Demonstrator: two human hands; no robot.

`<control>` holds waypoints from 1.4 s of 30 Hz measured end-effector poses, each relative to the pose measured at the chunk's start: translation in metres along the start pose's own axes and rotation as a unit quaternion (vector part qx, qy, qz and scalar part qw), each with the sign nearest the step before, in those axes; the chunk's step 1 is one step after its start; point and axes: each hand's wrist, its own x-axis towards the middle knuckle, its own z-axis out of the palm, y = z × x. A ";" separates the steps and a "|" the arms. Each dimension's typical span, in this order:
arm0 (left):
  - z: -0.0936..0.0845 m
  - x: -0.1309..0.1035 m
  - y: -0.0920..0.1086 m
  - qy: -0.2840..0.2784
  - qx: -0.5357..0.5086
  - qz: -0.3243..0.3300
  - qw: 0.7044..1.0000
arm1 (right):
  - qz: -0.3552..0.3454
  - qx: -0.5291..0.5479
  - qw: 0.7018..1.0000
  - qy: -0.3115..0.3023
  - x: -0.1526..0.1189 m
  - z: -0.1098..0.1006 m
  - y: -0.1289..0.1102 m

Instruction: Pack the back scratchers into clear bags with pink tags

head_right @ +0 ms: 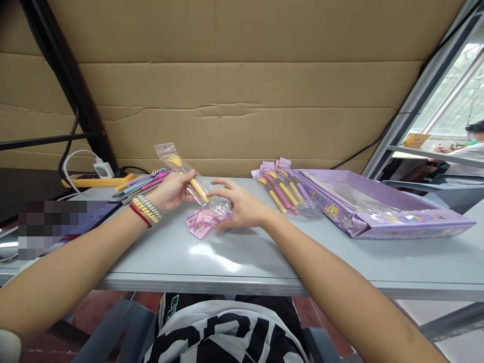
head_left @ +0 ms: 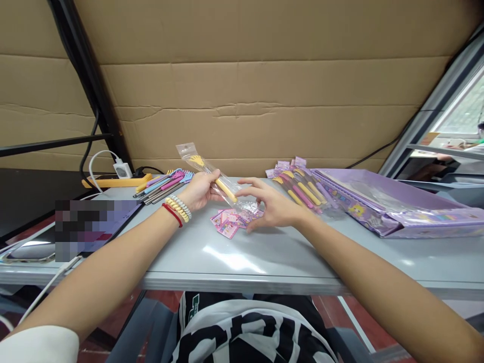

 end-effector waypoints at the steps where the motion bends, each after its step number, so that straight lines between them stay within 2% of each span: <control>1: 0.000 0.000 0.000 -0.007 -0.002 0.001 1.000 | 0.007 0.001 1.000 0.006 0.000 0.001 0.000; 6: 0.000 0.001 -0.003 -0.032 0.016 0.019 0.999 | 0.002 0.023 0.999 0.043 0.000 0.000 0.004; 12: 0.004 -0.001 -0.008 -0.058 0.090 0.023 0.994 | -0.013 0.033 0.999 -0.007 0.003 0.001 0.003; 19: 0.014 -0.006 -0.013 -0.080 0.118 0.043 0.989 | 0.070 0.048 0.996 -0.025 0.005 0.008 -0.003; 25: 0.018 -0.010 -0.012 -0.110 0.063 0.059 0.990 | 0.141 0.049 0.989 0.012 0.005 0.006 -0.003; 30: 0.017 -0.012 -0.014 -0.202 0.032 0.042 0.978 | 0.203 0.032 0.978 0.044 0.006 0.004 -0.002; 33: 0.017 -0.013 -0.016 -0.185 0.029 0.041 0.981 | 0.218 0.019 0.972 0.085 0.006 0.005 0.001; 35: 0.018 -0.014 -0.015 -0.174 0.034 0.041 0.983 | 0.235 0.057 0.966 0.090 0.006 0.006 0.004; 37: 0.018 -0.014 -0.015 -0.175 0.034 0.040 0.983 | 0.254 0.132 0.957 0.038 0.006 0.007 0.007; 40: 0.019 -0.015 -0.015 -0.191 0.039 0.012 0.981 | 0.282 0.237 0.929 -0.028 0.007 0.007 0.010; 42: 0.019 -0.014 -0.016 -0.184 0.049 -0.028 0.981 | 0.303 0.270 0.914 -0.019 0.007 0.007 0.011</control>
